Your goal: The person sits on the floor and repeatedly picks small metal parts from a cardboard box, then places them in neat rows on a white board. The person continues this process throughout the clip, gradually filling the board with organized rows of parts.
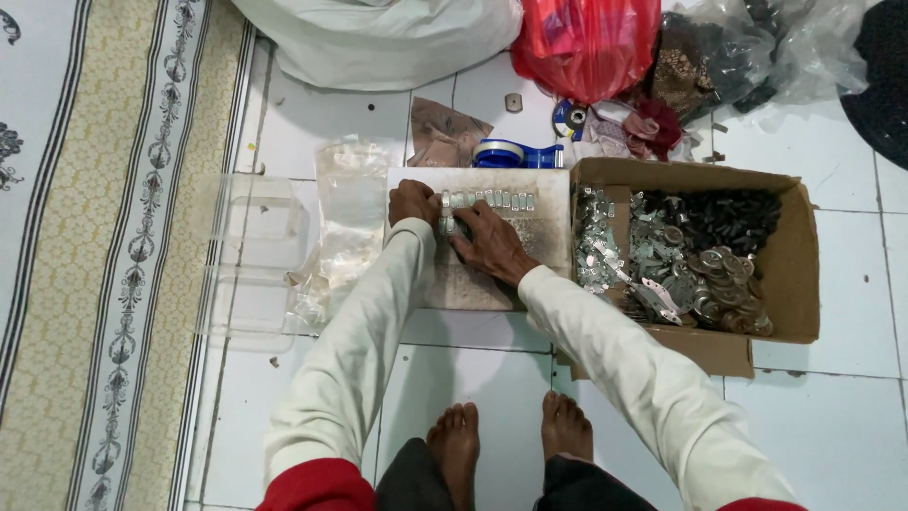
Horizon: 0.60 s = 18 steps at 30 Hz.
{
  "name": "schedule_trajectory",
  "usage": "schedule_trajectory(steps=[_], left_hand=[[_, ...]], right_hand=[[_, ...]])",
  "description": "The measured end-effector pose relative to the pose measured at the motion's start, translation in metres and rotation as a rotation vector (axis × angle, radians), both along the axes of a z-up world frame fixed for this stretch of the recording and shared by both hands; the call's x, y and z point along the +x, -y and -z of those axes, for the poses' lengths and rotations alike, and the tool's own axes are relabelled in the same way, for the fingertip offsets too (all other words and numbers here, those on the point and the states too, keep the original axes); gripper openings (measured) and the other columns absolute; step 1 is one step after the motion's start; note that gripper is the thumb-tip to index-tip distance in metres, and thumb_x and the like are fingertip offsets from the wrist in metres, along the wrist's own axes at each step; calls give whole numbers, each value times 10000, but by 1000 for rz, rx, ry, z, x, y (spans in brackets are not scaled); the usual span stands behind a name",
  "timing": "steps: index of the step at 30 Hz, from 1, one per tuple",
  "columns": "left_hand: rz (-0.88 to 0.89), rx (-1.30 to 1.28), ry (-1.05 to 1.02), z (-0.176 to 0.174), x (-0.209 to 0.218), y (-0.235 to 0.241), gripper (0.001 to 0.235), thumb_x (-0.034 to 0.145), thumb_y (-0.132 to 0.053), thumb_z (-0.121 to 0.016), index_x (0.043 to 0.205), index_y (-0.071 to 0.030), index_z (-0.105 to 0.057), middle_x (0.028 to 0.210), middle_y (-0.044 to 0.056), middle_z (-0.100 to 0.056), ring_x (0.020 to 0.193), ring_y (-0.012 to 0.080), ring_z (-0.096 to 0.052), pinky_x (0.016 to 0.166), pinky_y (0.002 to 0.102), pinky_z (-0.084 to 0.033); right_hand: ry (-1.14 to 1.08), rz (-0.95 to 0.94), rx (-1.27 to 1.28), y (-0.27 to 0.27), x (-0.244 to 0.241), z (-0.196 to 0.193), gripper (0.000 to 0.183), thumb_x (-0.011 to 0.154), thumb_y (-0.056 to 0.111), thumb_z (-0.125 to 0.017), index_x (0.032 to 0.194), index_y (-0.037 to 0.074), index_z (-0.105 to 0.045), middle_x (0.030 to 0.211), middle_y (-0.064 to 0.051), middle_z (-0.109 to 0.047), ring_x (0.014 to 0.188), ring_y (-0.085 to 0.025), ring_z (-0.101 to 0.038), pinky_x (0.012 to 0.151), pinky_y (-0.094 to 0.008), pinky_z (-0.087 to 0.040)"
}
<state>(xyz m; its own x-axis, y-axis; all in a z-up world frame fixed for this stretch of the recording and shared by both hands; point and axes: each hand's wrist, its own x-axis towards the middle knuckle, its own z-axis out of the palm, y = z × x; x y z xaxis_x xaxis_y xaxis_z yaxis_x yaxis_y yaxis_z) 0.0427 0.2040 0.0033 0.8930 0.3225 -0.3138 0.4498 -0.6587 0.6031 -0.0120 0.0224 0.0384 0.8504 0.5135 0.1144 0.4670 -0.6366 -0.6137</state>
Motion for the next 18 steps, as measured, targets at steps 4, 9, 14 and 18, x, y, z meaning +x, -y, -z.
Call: schedule_trajectory(steps=[4,9,14,18], left_hand=[[82,105,68,-10,-10,-5,204,922,-156,-741,1103,-67,-773,1004,186,-769,1013,408,-752,878,539,-625],[437,211,151,-27,-42,-7,285,902,-82,-750,1185,-80,-722,1118,138,-618,1109,411,-698,915,552,-615],[563,232,148,-27,-62,-13,310,889,-108,-758,1194,-134,-709,1162,112,-590,1145,397,-664,917,583,-612],[597,270,139,-11,-58,-17,264,906,-180,-746,1168,-201,-722,1127,43,-576,1104,338,-677,864,543,-623]], right_hand=[[18,-8,6,1,0,-2,420,925,251,-710,1289,74,-596,1072,-189,-543,880,-504,-704,657,-599,-625],[-29,7,-44,-2,1,-1,368,954,253,-670,1290,111,-616,1080,-164,-554,909,-472,-713,691,-586,-632],[-30,17,17,2,2,2,380,953,257,-672,1303,125,-609,1065,-166,-562,915,-472,-712,684,-577,-626],[11,33,58,11,4,11,324,955,203,-672,1229,37,-623,1010,-205,-576,873,-463,-715,618,-497,-624]])
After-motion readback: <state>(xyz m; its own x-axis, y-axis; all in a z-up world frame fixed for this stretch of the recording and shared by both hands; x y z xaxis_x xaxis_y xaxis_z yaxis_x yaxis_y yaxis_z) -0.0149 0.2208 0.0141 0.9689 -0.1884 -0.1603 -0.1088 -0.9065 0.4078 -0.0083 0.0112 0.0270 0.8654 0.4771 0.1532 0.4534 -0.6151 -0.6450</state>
